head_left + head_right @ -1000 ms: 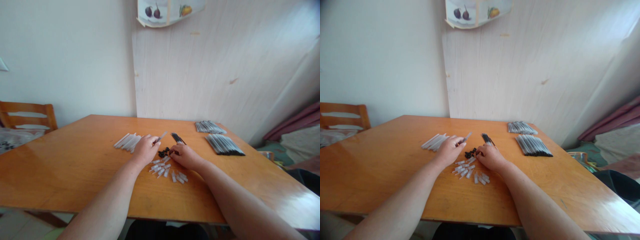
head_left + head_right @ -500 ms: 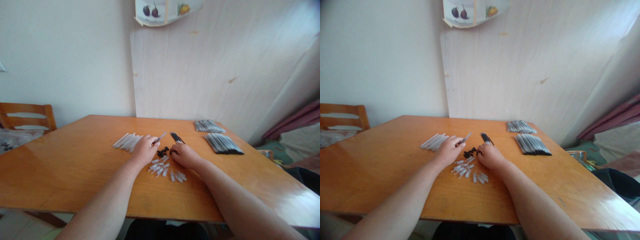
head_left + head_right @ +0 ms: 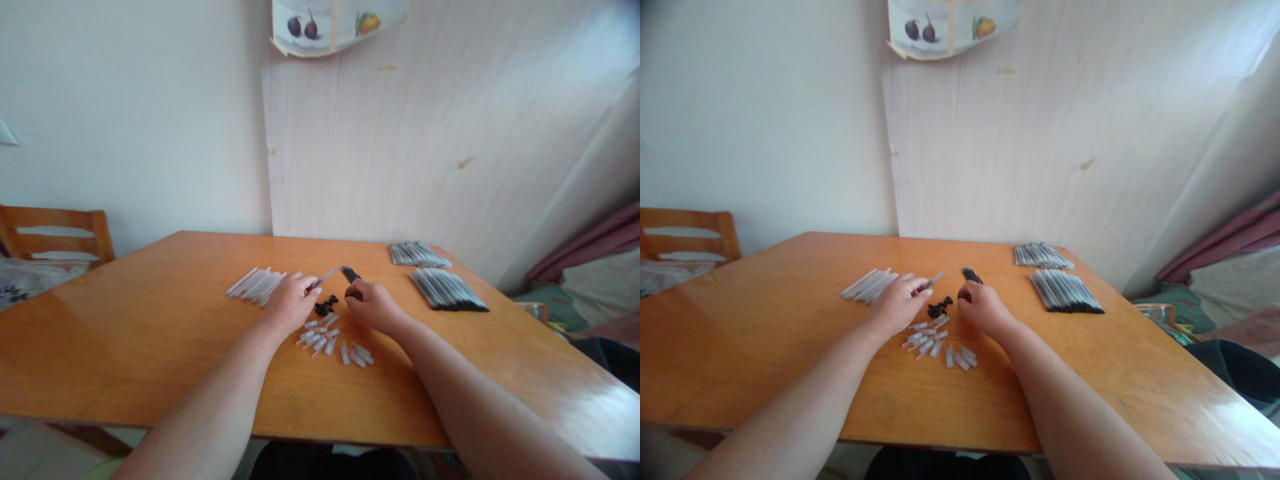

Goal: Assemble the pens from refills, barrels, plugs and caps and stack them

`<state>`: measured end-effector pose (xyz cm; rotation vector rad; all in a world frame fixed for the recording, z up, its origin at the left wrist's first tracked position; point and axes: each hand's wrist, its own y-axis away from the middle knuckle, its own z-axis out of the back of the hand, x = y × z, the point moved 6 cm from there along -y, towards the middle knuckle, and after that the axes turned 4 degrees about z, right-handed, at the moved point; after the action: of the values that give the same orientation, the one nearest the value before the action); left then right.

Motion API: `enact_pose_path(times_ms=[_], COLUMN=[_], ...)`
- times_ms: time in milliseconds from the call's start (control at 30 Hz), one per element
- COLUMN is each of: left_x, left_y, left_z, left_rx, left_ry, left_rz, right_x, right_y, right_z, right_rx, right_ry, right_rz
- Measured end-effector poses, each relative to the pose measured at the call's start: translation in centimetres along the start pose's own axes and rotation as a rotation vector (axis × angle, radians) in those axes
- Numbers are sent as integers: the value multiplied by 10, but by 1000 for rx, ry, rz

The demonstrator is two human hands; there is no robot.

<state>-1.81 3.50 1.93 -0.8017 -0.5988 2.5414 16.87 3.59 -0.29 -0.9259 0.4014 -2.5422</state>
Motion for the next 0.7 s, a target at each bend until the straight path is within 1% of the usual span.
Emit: enact_pose_path(times_ms=[133,200,267,367,500,700], left_x=[-4,-7,-10,-12,-12,-11], left_y=[1,2,2,3,3,4], left_z=[1,1,1,0,-2,-5], left_rx=[9,21,38,55,60,67], left_ry=[-14,-27,-33,-26,-38,-69], left_rz=[-6,-23,-41,-58,-83,-82], right_x=[-3,-1,2,6,12,12], right_y=[0,1,2,3,3,3], right_z=[11,18,24,29,30,27], right_rx=[-76,-115,-160,-200,-186,-181], right_ry=[-368,-519,-602,-635,-619,-522], right_rz=[-118,-134,-139,-152,-135,-110])
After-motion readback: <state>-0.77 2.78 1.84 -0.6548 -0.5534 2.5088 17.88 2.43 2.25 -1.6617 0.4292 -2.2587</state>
